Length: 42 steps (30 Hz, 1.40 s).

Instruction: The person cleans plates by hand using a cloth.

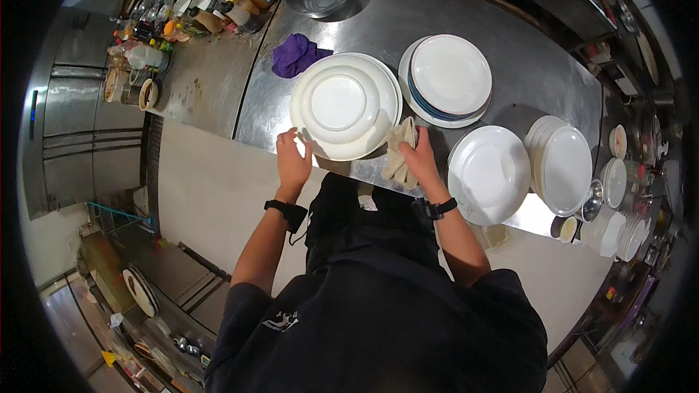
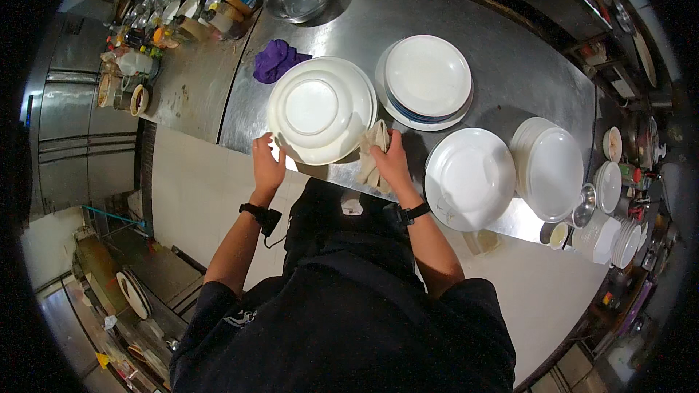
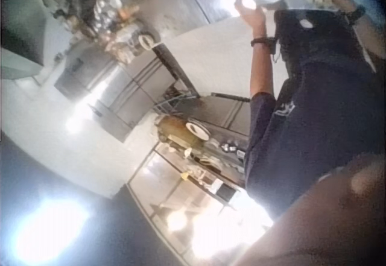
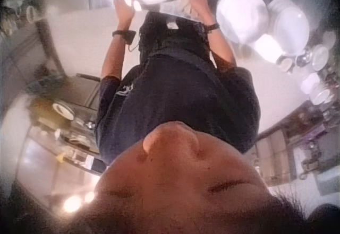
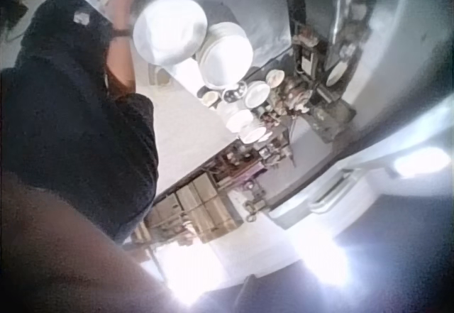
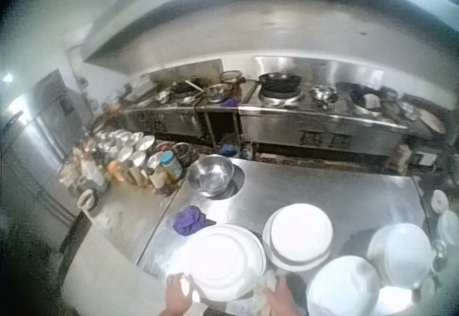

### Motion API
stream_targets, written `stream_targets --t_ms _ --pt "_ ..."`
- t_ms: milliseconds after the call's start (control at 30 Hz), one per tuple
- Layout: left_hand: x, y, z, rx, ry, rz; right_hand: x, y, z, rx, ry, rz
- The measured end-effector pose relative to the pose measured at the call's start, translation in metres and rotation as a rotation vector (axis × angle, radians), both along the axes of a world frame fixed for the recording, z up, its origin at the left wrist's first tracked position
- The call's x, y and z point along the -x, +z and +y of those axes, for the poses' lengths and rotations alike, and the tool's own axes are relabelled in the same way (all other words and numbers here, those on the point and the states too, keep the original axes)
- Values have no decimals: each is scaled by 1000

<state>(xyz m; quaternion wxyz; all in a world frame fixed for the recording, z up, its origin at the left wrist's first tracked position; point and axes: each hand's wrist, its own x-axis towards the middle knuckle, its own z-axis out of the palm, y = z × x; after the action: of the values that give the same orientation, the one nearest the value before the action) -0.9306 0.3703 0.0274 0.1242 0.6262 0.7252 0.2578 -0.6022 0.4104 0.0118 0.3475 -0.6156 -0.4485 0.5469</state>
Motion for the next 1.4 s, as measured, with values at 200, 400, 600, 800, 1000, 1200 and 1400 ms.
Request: stream_targets --t_ms 200,400,600,800,1000,1200,1400 --pt "30 -24 29 137 274 -397 -3 -15 6 47 -34 9" --pt "35 -39 79 253 267 -703 -2 -26 -2 258 21 139" --pt "26 0 105 420 168 -906 23 -16 2 369 97 59" --pt "25 -8 108 483 216 -936 30 -5 7 393 98 -4" --pt "26 3 114 486 175 -1033 34 -7 5 365 89 -35" --pt "32 4 134 531 227 -864 44 -19 16 281 25 -37" --pt "48 -18 162 449 209 -913 55 -33 60 174 -6 22"
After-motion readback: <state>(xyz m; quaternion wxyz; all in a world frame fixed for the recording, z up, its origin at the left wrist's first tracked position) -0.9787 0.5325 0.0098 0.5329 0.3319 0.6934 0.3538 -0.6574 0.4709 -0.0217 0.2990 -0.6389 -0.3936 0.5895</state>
